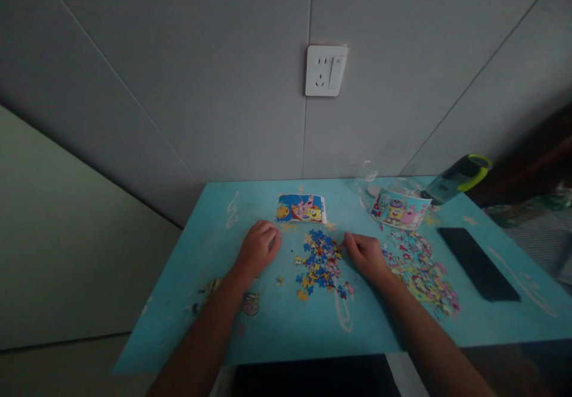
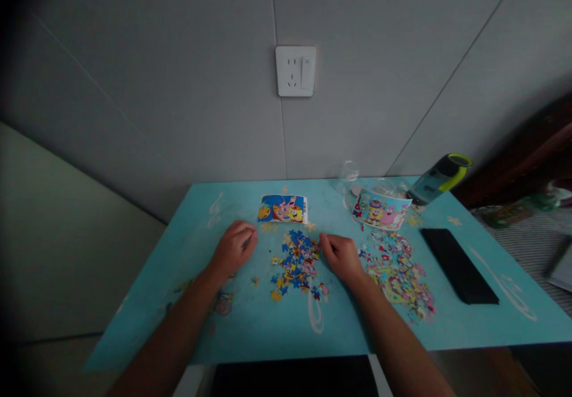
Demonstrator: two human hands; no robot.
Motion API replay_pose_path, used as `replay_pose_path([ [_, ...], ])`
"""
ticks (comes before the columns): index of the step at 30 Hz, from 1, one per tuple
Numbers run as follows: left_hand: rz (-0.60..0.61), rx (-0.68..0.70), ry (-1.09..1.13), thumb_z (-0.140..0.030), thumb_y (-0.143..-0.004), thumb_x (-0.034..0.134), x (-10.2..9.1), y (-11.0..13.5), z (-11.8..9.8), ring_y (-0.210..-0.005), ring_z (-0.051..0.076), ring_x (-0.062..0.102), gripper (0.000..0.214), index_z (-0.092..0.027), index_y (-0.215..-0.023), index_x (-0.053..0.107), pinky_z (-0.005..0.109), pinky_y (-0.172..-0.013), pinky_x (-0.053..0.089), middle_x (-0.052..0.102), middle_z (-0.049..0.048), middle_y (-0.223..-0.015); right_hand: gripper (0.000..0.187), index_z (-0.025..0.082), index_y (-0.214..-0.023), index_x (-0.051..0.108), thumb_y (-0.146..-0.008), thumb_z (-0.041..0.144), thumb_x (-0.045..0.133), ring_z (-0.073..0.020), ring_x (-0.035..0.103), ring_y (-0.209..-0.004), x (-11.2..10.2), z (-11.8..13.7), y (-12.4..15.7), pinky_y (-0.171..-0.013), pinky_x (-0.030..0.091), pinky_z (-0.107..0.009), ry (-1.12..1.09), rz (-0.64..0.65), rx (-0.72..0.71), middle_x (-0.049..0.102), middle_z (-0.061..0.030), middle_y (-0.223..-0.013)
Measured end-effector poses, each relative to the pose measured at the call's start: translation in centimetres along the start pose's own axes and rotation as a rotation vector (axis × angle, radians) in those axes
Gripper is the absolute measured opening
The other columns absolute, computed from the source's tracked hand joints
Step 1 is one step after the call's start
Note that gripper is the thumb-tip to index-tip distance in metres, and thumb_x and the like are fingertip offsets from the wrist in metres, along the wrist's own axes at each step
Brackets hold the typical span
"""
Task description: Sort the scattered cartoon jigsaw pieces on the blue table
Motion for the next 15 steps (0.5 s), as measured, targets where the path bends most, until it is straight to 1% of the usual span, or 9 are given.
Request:
replay_pose_path([
  [4, 0.013, -0.009, 0.046, -0.016, -0.095, 0.049, 0.7, 0.0, -0.4, -0.099, 0.021, 0.061, 0.019, -0.019, -0.088, 0.066, 0.041, -0.093, 0.052, 0.067, 0.0079, -0.097, 0.054, 0.017, -0.073, 0.072, -0.101, 0.049, 0.038, -0.0154, 0.054, -0.052, -0.1, 0.4, 0.4, -0.058, 0.041, -0.028, 0.004, 0.007, -0.008, 0.062, -0.0033, -0.057],
  [7, 0.009, -0.024, 0.083, -0.016, -0.096, 0.046, 2.0, -0.3, -1.0, -0.117, 0.022, 0.059, 0.025, -0.018, -0.110, 0.067, 0.042, -0.104, 0.050, 0.067, 0.0096, -0.117, 0.053, 0.018, -0.072, 0.070, -0.101, 0.048, 0.038, -0.0162, 0.053, -0.054, 0.1, 0.8, 0.8, -0.059, 0.041, -0.029, 0.045, 0.040, -0.051, 0.062, -0.0046, -0.058],
  [9, 0.025, -0.025, 0.095, -0.017, -0.096, 0.046, 3.0, -0.6, -1.6, -0.130, 0.024, 0.053, 0.035, -0.019, -0.128, 0.060, 0.045, -0.111, 0.046, 0.061, 0.0104, -0.133, 0.051, 0.019, -0.070, 0.068, -0.101, 0.046, 0.039, -0.0163, 0.054, -0.056, 0.1, 1.0, 1.0, -0.061, 0.041, -0.029, 0.067, 0.063, -0.088, 0.062, -0.0050, -0.059],
  [11, 0.070, -0.017, 0.082, -0.019, -0.096, 0.046, 4.0, -1.0, -2.4, -0.139, 0.026, 0.044, 0.045, -0.019, -0.141, 0.050, 0.048, -0.115, 0.042, 0.052, 0.0113, -0.145, 0.047, 0.019, -0.068, 0.065, -0.102, 0.041, 0.041, -0.0157, 0.053, -0.056, 0.1, 1.1, 1.3, -0.062, 0.040, -0.030, 0.080, 0.068, -0.114, 0.060, -0.0041, -0.059],
  [13, 0.118, -0.001, 0.060, -0.020, -0.096, 0.046, 4.6, -1.2, -3.1, -0.142, 0.027, 0.040, 0.052, -0.019, -0.148, 0.041, 0.050, -0.117, 0.040, 0.046, 0.0115, -0.151, 0.043, 0.020, -0.066, 0.062, -0.101, 0.036, 0.043, -0.0149, 0.052, -0.055, 0.0, 1.0, 1.4, -0.061, 0.039, -0.030, 0.085, 0.065, -0.125, 0.057, -0.0027, -0.058],
  [15, 0.142, 0.007, 0.040, -0.020, -0.097, 0.045, 4.8, -1.4, -3.6, -0.143, 0.027, 0.039, 0.054, -0.020, -0.150, 0.036, 0.051, -0.118, 0.038, 0.044, 0.0107, -0.152, 0.041, 0.020, -0.065, 0.060, -0.101, 0.034, 0.045, -0.0145, 0.051, -0.055, 0.0, 0.7, 1.6, -0.060, 0.038, -0.030, 0.076, 0.061, -0.118, 0.055, -0.0017, -0.058],
])
Point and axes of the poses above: each hand's wrist, its own y-axis away from the middle knuckle, its own x-axis out of the palm, z = x × y, the point moved 3 cm from there along -y, towards the middle knuckle
